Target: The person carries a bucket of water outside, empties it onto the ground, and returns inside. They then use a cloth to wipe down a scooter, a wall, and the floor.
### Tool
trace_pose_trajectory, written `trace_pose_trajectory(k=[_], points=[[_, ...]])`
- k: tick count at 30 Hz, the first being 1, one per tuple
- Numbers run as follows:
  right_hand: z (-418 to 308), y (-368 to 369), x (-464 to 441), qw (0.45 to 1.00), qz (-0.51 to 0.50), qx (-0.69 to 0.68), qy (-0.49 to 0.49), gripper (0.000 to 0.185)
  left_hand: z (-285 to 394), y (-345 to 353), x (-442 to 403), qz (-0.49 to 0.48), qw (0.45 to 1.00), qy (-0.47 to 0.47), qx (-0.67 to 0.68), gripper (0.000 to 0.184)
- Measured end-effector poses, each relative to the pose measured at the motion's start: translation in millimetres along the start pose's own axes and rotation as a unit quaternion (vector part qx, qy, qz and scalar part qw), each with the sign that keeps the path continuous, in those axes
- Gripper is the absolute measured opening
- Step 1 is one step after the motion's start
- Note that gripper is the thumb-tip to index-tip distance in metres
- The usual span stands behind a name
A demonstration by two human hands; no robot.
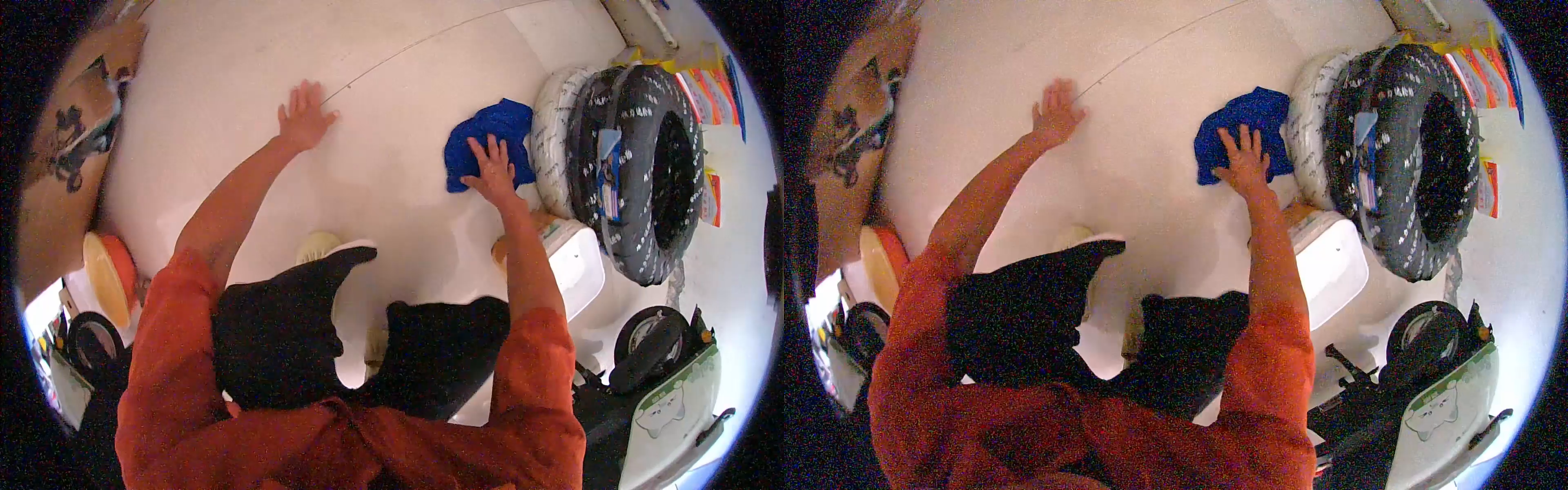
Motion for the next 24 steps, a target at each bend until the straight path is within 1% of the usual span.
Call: trace_pose_trajectory(k=[1,2,3,4,5,6,7,8,10,12,14,16,18,20,22,23,24], points=[[-4.9,1.5,-9.2,1.000,-0.002,0.002,0.006,0.089,-11.3,-0.9,-17.2,0.020,1.000,-0.022,0.010,0.080],[-1.2,-3.5,-19.7,0.994,0.045,-0.036,0.088,0.089,-16.0,-0.3,-28.6,0.016,1.000,-0.017,0.013,0.080],[4.0,-8.0,-26.2,0.978,0.092,-0.073,0.170,0.091,-23.2,-3.6,-37.6,0.040,0.998,-0.033,0.022,0.082],[-4.2,-8.2,-37.8,0.977,0.091,-0.071,0.178,0.091,-27.5,-8.6,-45.4,0.064,0.996,-0.047,0.031,0.084],[-1.5,-12.0,-50.7,0.956,0.109,-0.092,0.255,0.094,-25.9,-7.9,-46.2,0.058,0.997,-0.040,0.043,0.088],[1.7,-14.9,-62.3,0.929,0.126,-0.112,0.329,0.098,-26.7,-2.8,-46.7,0.052,0.997,-0.035,0.046,0.088],[1.1,-16.0,-79.2,0.913,0.143,-0.131,0.359,0.100,-29.6,2.0,-47.2,0.065,0.997,-0.029,0.025,0.088],[-9.6,-23.5,-96.5,0.911,0.144,-0.128,0.365,0.100,-30.4,-1.0,-49.2,0.082,0.996,-0.023,0.007,0.088],[-35.2,-43.7,-130.8,0.916,0.166,-0.110,0.349,0.098,-27.9,-2.3,-50.1,0.067,0.997,-0.017,0.016,0.088],[-81.7,-56.8,-166.6,0.956,0.168,-0.066,0.230,0.098,-28.7,-9.2,-52.7,0.053,0.998,-0.014,0.023,0.088],[-135.5,-61.8,-178.1,0.980,0.153,-0.032,0.126,0.098,-28.4,-11.4,-50.5,0.034,0.999,-0.008,0.040,0.088],[-174.9,-52.3,-168.5,0.993,0.107,0.013,0.042,0.100,-28.5,-10.6,-49.4,0.015,0.998,-0.011,0.056,0.088],[-202.2,-46.4,-145.9,0.996,0.078,0.016,-0.048,0.101,-28.2,-14.7,-51.1,0.002,0.998,-0.009,0.064,0.088],[-218.5,-56.0,-121.8,0.991,0.029,0.036,-0.126,0.098,-27.1,-15.8,-50.4,0.002,0.998,-0.021,0.064,0.089],[-215.8,-58.7,-120.4,0.980,0.007,0.081,-0.182,0.099,-26.7,-14.1,-48.1,-0.005,0.997,-0.014,0.072,0.090],[-210.0,-66.6,-129.0,0.979,0.010,0.082,-0.186,0.099,-28.2,-15.3,-52.0,-0.003,0.997,-0.012,0.079,0.091],[-197.7,-74.7,-140.9,0.984,0.008,0.075,-0.159,0.099,-29.7,-16.4,-54.6,-0.001,0.997,-0.013,0.079,0.091]])
Point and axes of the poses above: each hand's wrist, its own x-axis away from the middle knuckle, its own y-axis out of the palm, z = x × y, the point moved 8 cm from there along -x, towards the middle knuckle, and after that the axes turned 9 degrees about y, right-handed, at the moved point
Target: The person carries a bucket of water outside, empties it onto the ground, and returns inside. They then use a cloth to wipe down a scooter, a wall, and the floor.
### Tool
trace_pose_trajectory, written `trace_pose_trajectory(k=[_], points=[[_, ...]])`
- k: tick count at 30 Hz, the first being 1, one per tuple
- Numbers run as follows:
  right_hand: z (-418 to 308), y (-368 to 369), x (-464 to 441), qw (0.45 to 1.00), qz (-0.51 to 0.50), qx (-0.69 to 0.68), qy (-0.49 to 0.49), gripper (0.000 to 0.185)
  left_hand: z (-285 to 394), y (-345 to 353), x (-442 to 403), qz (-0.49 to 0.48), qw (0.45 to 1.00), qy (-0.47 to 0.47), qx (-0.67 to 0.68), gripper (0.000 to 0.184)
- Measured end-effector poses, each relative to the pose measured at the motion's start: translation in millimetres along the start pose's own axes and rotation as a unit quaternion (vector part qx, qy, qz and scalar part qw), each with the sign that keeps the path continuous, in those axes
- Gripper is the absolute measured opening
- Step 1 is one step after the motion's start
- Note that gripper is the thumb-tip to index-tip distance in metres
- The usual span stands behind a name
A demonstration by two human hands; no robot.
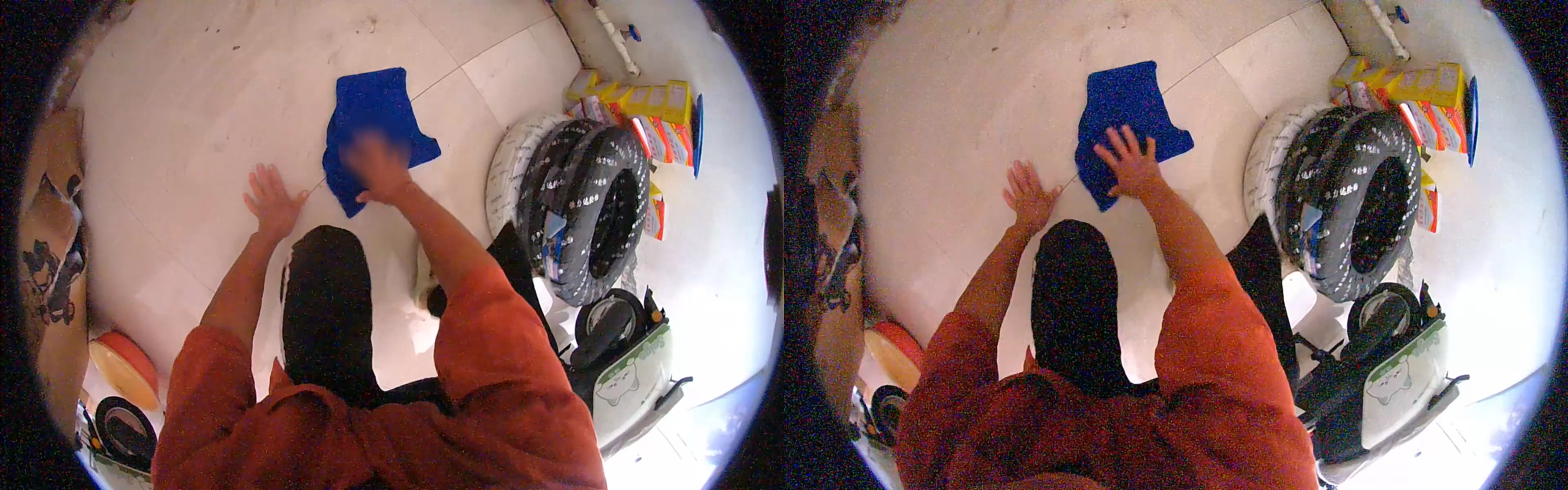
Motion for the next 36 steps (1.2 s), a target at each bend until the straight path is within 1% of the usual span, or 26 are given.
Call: trace_pose_trajectory(k=[2,3,4,5,6,8,9,10,12,14,15,16,17,18,19,21,22,24,25,26,27,29,31,33,34,36], points=[[44.8,-0.6,-23.7,0.998,0.009,-0.016,0.066,0.099,-1.7,5.8,1.3,-0.007,1.000,-0.003,0.006,0.093],[70.6,-1.8,-40.6,0.997,0.022,-0.020,0.074,0.099,-5.1,11.6,0.0,-0.005,1.000,-0.006,0.008,0.093],[97.5,-5.2,-58.3,0.996,0.035,-0.023,0.080,0.100,-7.9,14.1,-1.2,0.030,1.000,0.009,-0.006,0.094],[124.4,-9.0,-72.5,0.996,0.050,-0.019,0.068,0.101,-7.9,15.3,-1.6,0.062,0.998,0.022,-0.022,0.095],[151.6,-14.0,-83.1,0.996,0.063,-0.017,0.057,0.102,-6.9,15.5,-3.2,0.063,0.998,0.016,-0.020,0.095],[199.4,-33.1,-91.8,0.989,0.103,0.005,0.103,0.105,-10.2,15.1,-3.2,-0.029,0.999,-0.012,-0.032,0.097],[225.9,-37.0,-91.2,0.983,0.106,0.014,0.147,0.103,-9.0,7.4,-1.0,-0.045,0.999,0.013,-0.022,0.094],[248.4,-44.1,-89.2,0.975,0.109,0.023,0.192,0.103,-22.7,-4.0,-4.6,-0.049,0.998,0.014,-0.026,0.094],[294.3,-54.5,-89.0,0.956,0.174,0.007,0.236,0.099,-23.8,-14.3,-3.5,-0.152,0.970,0.160,0.099,0.091],[337.9,-69.1,-94.5,0.931,0.178,-0.039,0.318,0.096,-27.3,-40.0,-10.0,-0.240,0.923,0.068,0.292,0.089],[358.0,-77.8,-100.0,0.914,0.168,-0.066,0.365,0.096,-27.6,-48.1,-14.8,-0.257,0.923,0.044,0.281,0.095],[381.0,-84.7,-106.8,0.894,0.157,-0.093,0.408,0.096,-29.0,-44.1,-19.7,-0.249,0.927,0.029,0.279,0.095],[438.0,-73.1,-133.4,0.889,0.189,-0.056,0.413,0.094,-32.2,-28.7,-23.3,-0.270,0.930,0.015,0.249,0.100],[461.1,-71.2,-151.7,0.876,0.190,-0.054,0.441,0.093,-33.6,-14.8,-23.6,-0.295,0.930,0.001,0.219,0.104],[483.7,-69.2,-169.7,0.861,0.190,-0.052,0.468,0.091,-28.3,-7.2,-22.9,-0.290,0.931,-0.013,0.220,0.104],[452.3,-115.3,-178.6,0.819,0.175,-0.113,0.535,0.091,-18.4,-4.3,-26.3,-0.243,0.969,-0.038,0.029,0.114],[430.4,-125.6,-182.6,0.795,0.190,-0.142,0.558,0.091,-1.3,0.1,-28.0,-0.246,0.967,-0.050,0.031,0.114],[392.0,-136.3,-223.0,0.853,0.248,-0.114,0.445,0.089,9.3,-9.9,-27.4,-0.144,0.974,-0.176,-0.018,0.117],[366.3,-139.1,-241.5,0.880,0.306,-0.076,0.355,0.090,5.8,-5.4,-24.6,-0.079,0.985,-0.152,0.013,0.117],[328.1,-145.4,-250.4,0.907,0.293,-0.069,0.295,0.089,6.9,-1.9,-19.1,-0.087,0.983,-0.159,0.017,0.117],[295.3,-141.8,-264.2,0.917,0.309,-0.032,0.250,0.089,7.3,-4.5,-23.0,-0.082,0.984,-0.155,0.014,0.117],[229.1,-126.6,-273.5,0.929,0.342,-0.010,0.140,0.085,5.0,-7.2,-24.6,-0.066,0.985,-0.157,0.011,0.116],[158.9,-112.2,-270.5,0.935,0.346,-0.005,0.073,0.084,2.3,-1.0,-24.9,-0.034,0.991,-0.132,0.017,0.117],[90.4,-97.3,-252.0,0.934,0.357,0.022,0.006,0.079,3.3,-6.6,-25.0,-0.037,0.990,-0.135,0.031,0.118],[60.5,-91.7,-237.2,0.941,0.337,-0.004,-0.033,0.077,4.3,-7.4,-24.7,-0.041,0.989,-0.135,0.045,0.119],[14.4,-73.2,-208.0,0.958,0.270,0.026,-0.089,0.074,3.0,-4.9,-24.4,-0.039,0.989,-0.135,0.043,0.120]])
Point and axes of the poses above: each hand's wrist, its own x-axis away from the middle knuckle, its own y-axis out of the palm, z = x × y, the point moved 8 cm from there along -x, towards the middle knuckle, and after that the axes turned 9 degrees about y, right-handed, at the moved point
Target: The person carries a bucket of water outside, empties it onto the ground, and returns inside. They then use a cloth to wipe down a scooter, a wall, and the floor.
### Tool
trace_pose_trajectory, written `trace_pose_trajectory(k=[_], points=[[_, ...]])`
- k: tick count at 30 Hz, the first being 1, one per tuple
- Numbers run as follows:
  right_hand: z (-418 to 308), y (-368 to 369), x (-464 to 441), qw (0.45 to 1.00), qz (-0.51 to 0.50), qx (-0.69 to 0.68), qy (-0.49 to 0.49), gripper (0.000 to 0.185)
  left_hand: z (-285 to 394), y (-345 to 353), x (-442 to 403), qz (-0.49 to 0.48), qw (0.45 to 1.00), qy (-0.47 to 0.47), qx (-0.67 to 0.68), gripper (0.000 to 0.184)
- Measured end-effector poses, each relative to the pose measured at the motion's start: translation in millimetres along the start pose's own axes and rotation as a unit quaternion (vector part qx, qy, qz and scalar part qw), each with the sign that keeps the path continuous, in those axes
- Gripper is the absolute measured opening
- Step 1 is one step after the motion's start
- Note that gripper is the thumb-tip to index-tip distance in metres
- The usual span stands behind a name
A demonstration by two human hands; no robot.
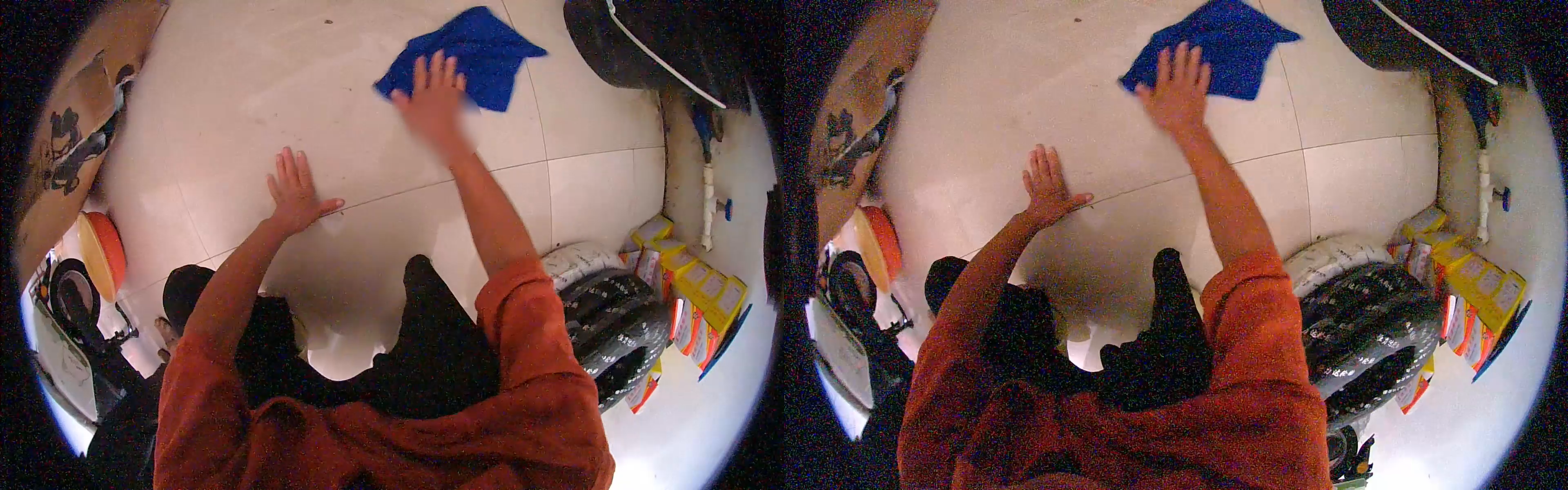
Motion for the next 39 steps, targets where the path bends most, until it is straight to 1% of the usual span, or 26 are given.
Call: trace_pose_trajectory(k=[5,7,8,10,12,13,14,15,16,17,19,21,22,23,24,26,27,28,29,30,32,33,35,36,38,39], points=[[-58.6,-20.2,97.5,0.983,-0.117,-0.091,-0.105,0.064,-3.8,-1.9,2.2,0.016,1.000,0.006,0.003,0.124],[-65.6,-20.1,135.6,0.978,-0.170,-0.048,-0.114,0.062,3.9,-13.7,8.6,-0.030,0.999,0.022,0.026,0.126],[-69.1,-25.5,150.7,0.977,-0.169,-0.061,-0.114,0.059,-2.0,-5.7,4.3,-0.022,0.999,0.034,0.009,0.128],[-78.8,-27.0,180.6,0.972,-0.200,-0.067,-0.107,0.055,-5.8,-18.6,8.7,-0.093,0.992,0.088,0.002,0.123],[-109.5,-25.0,214.8,0.959,-0.229,-0.080,-0.149,0.054,-20.9,-33.2,-0.9,-0.205,0.958,0.187,0.066,0.105],[-124.2,-25.0,231.0,0.951,-0.243,-0.085,-0.173,0.053,-31.3,-44.1,-1.0,-0.233,0.926,0.266,0.132,0.078],[-144.7,-23.4,252.5,0.933,-0.274,-0.099,-0.214,0.052,-40.6,-61.0,5.7,-0.290,0.907,0.243,0.185,0.064],[-165.8,-19.0,276.9,0.909,-0.292,-0.110,-0.277,0.052,-65.9,-68.1,6.4,-0.223,0.946,0.176,0.157,0.062],[-181.6,-15.0,298.4,0.880,-0.311,-0.120,-0.338,0.053,-86.0,-80.0,14.8,-0.158,0.975,0.150,0.051,0.058],[-187.4,-11.0,304.3,0.876,-0.318,-0.119,-0.344,0.053,-102.2,-82.7,29.6,-0.132,0.981,0.139,0.023,0.056],[-208.9,-3.0,308.2,0.838,-0.292,-0.135,-0.441,0.053,-130.3,-82.4,59.3,-0.104,0.987,0.120,0.000,0.054],[-211.6,8.9,270.7,0.867,-0.269,-0.078,-0.411,0.054,-155.8,-57.4,86.2,-0.180,0.982,0.063,0.007,0.052],[-210.6,6.8,240.2,0.888,-0.232,-0.036,-0.396,0.057,-163.2,-51.7,97.7,-0.177,0.982,0.067,0.012,0.052],[-203.1,7.2,208.0,0.905,-0.198,-0.006,-0.377,0.059,-176.6,-39.1,114.7,-0.218,0.975,0.037,0.018,0.050],[-191.9,6.8,173.9,0.929,-0.149,0.027,-0.337,0.060,-188.1,-30.6,128.4,-0.256,0.966,0.005,0.023,0.048],[-149.9,1.4,115.0,0.964,-0.039,0.012,-0.262,0.059,-202.2,-24.0,146.2,-0.290,0.956,-0.037,0.028,0.046],[-122.4,5.6,88.2,0.971,-0.004,0.049,-0.232,0.058,-215.8,-21.4,152.0,-0.323,0.943,-0.074,0.026,0.045],[-88.2,7.3,69.8,0.982,0.006,0.086,-0.168,0.055,-219.7,-23.1,157.7,-0.316,0.945,-0.079,0.025,0.045],[-60.0,3.3,53.9,0.993,-0.031,0.061,-0.100,0.052,-221.3,-19.0,163.5,-0.305,0.947,-0.079,0.063,0.044],[-13.8,13.3,53.8,0.991,0.050,0.085,-0.089,0.052,-217.7,-12.7,169.0,-0.297,0.946,-0.079,0.100,0.044],[76.1,42.8,61.8,0.980,0.025,0.193,-0.042,0.051,-199.7,8.8,178.0,-0.343,0.936,-0.018,0.077,0.048],[79.3,30.3,80.2,0.980,-0.017,0.196,0.032,0.052,-193.2,32.6,179.7,-0.374,0.920,-0.002,0.113,0.049],[67.4,17.0,121.3,0.979,0.011,0.176,0.103,0.048,-168.9,52.5,182.6,-0.426,0.894,0.037,0.138,0.050],[52.2,16.1,145.1,0.980,0.076,0.152,0.103,0.044,-154.3,53.5,186.4,-0.449,0.883,0.059,0.126,0.050],[-39.3,1.2,195.0,0.981,0.098,0.164,-0.034,0.042,-133.0,36.8,185.2,-0.429,0.890,0.074,0.136,0.051],[-48.5,35.1,211.9,0.993,-0.004,-0.115,-0.005,0.044,-130.2,23.5,183.7,-0.411,0.895,0.100,0.139,0.052]])
Point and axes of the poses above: each hand's wrist, its own x-axis away from the middle knuckle, its own y-axis out of the palm, z = x × y, the point moved 8 cm from there along -x, towards the middle knuckle, and after that the axes turned 9 degrees about y, right-handed, at the moved point
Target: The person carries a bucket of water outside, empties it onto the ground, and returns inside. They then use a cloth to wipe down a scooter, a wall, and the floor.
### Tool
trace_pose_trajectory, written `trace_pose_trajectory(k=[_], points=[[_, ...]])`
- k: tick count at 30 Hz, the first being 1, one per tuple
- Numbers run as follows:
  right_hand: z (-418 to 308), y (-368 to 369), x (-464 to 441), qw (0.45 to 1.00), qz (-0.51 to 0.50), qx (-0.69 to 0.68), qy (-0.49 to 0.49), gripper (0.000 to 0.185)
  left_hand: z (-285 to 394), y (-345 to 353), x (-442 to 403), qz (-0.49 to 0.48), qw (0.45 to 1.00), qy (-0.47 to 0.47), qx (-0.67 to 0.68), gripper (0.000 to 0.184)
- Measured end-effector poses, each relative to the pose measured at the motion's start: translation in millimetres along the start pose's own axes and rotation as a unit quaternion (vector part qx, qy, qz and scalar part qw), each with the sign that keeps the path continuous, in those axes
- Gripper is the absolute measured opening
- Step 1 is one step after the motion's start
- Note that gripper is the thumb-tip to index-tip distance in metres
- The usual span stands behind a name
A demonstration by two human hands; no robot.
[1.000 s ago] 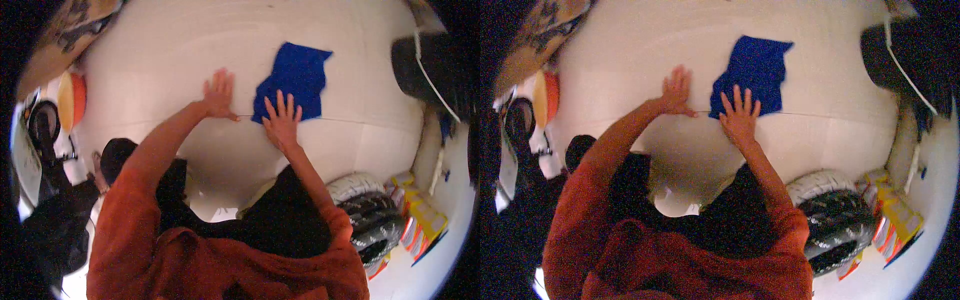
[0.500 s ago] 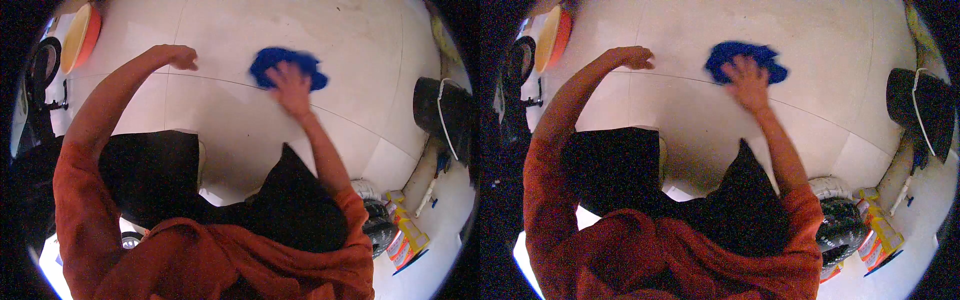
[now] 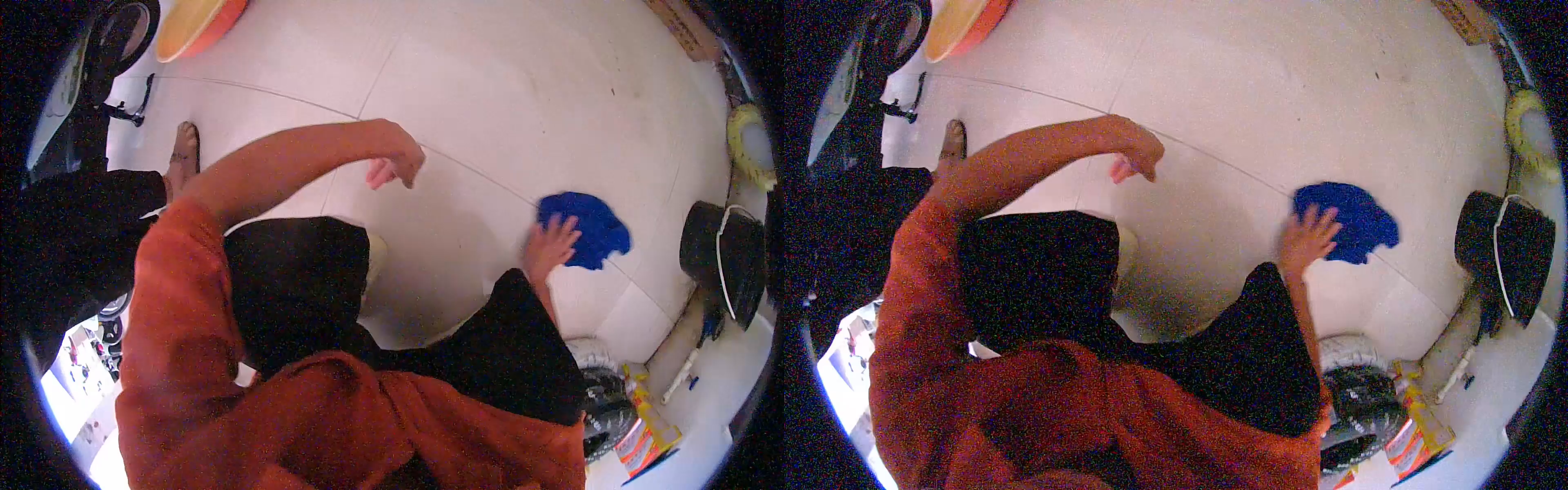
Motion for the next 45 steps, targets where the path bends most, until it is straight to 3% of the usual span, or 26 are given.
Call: trace_pose_trajectory(k=[2,3,4,5,7,9,11,13,14,16,18,23,25,27,29,31,34,37,39,41,43,44,45], points=[[-125.8,-12.0,34.0,0.958,-0.165,0.193,-0.134,0.052,-7.4,-9.1,1.1,-0.008,0.999,-0.039,0.000,0.051],[-152.8,-6.3,61.0,0.956,-0.153,0.031,-0.247,0.051,-10.3,-12.7,-6.4,-0.019,0.998,-0.067,0.000,0.049],[-185.2,2.8,77.5,0.918,-0.239,0.038,-0.313,0.054,-26.2,-15.9,-16.8,-0.003,0.997,-0.074,0.001,0.054],[-206.7,11.5,93.3,0.887,-0.253,0.014,-0.387,0.056,-28.8,-21.6,-7.3,0.014,0.996,-0.086,0.014,0.056],[-245.5,21.0,94.9,0.840,-0.288,-0.029,-0.458,0.055,-49.0,-17.4,-4.8,0.001,0.986,-0.149,0.078,0.062],[-254.9,40.1,64.2,0.840,-0.263,-0.031,-0.473,0.054,-56.5,-17.4,5.0,0.004,0.973,-0.206,0.099,0.061],[-252.4,57.6,10.3,0.865,-0.231,0.015,-0.445,0.053,-57.4,-19.8,7.4,-0.023,0.972,-0.223,0.073,0.058],[-235.5,62.3,-60.3,0.912,-0.108,0.109,-0.380,0.053,-55.2,-16.9,12.2,-0.055,0.973,-0.217,0.057,0.049],[-218.1,55.9,-95.1,0.932,-0.090,0.124,-0.329,0.052,-57.8,-18.6,11.8,-0.027,0.975,-0.214,0.055,0.052],[-163.4,39.4,-157.7,0.955,-0.014,0.173,-0.242,0.050,-66.6,-13.5,8.1,-0.030,0.973,-0.217,0.069,0.052],[-84.5,21.4,-191.8,0.973,-0.004,0.192,-0.132,0.053,-66.7,-11.6,7.3,-0.028,0.973,-0.211,0.087,0.051],[107.8,-39.9,-157.2,0.970,0.016,0.200,0.140,0.058,-65.0,-0.1,8.4,-0.028,0.980,-0.181,0.075,0.057],[131.2,-71.1,-106.2,0.954,0.024,0.185,0.236,0.057,-67.7,-0.6,7.6,-0.023,0.979,-0.183,0.089,0.058],[126.0,-66.9,-65.9,0.937,0.068,0.249,0.237,0.054,-67.7,-3.5,9.3,-0.019,0.976,-0.200,0.087,0.058],[77.4,-45.0,-23.8,0.943,0.090,0.293,0.129,0.052,-76.0,-2.1,2.6,-0.034,0.976,-0.191,0.095,0.058],[-10.5,-38.4,12.6,0.974,-0.001,0.225,0.027,0.052,-73.9,-6.2,-0.3,-0.045,0.975,-0.193,0.098,0.058],[-106.6,-8.9,55.7,0.974,-0.182,0.089,-0.097,0.054,-61.3,-9.1,-2.9,-0.047,0.975,-0.201,0.086,0.057],[-163.8,-0.1,72.5,0.921,-0.239,0.005,-0.308,0.052,-51.1,-10.5,-10.3,-0.051,0.980,-0.180,0.062,0.056],[-154.3,-4.8,44.1,0.902,-0.224,0.012,-0.369,0.051,-48.7,-4.3,-14.2,-0.066,0.981,-0.162,0.081,0.056],[-118.1,-25.4,-10.2,0.937,-0.193,0.069,-0.282,0.049,-50.1,0.6,-10.4,-0.067,0.980,-0.165,0.087,0.057],[-47.3,-51.5,-51.5,0.979,-0.100,0.086,-0.157,0.049,-57.9,5.4,-4.8,-0.063,0.978,-0.171,0.098,0.058],[-0.9,-64.2,-59.9,0.984,-0.021,0.094,-0.152,0.049,-66.6,9.1,-3.7,-0.068,0.975,-0.179,0.112,0.059],[33.7,-83.1,-70.4,0.988,-0.020,0.092,-0.123,0.050,-78.5,12.7,-2.6,-0.069,0.971,-0.189,0.130,0.060]])
Point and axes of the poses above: each hand's wrist, its own x-axis away from the middle knuckle, its own y-axis out of the palm, z = x × y, the point moved 8 cm from there along -x, towards the middle knuckle, and after that the axes turned 9 degrees about y, right-handed, at the moved point
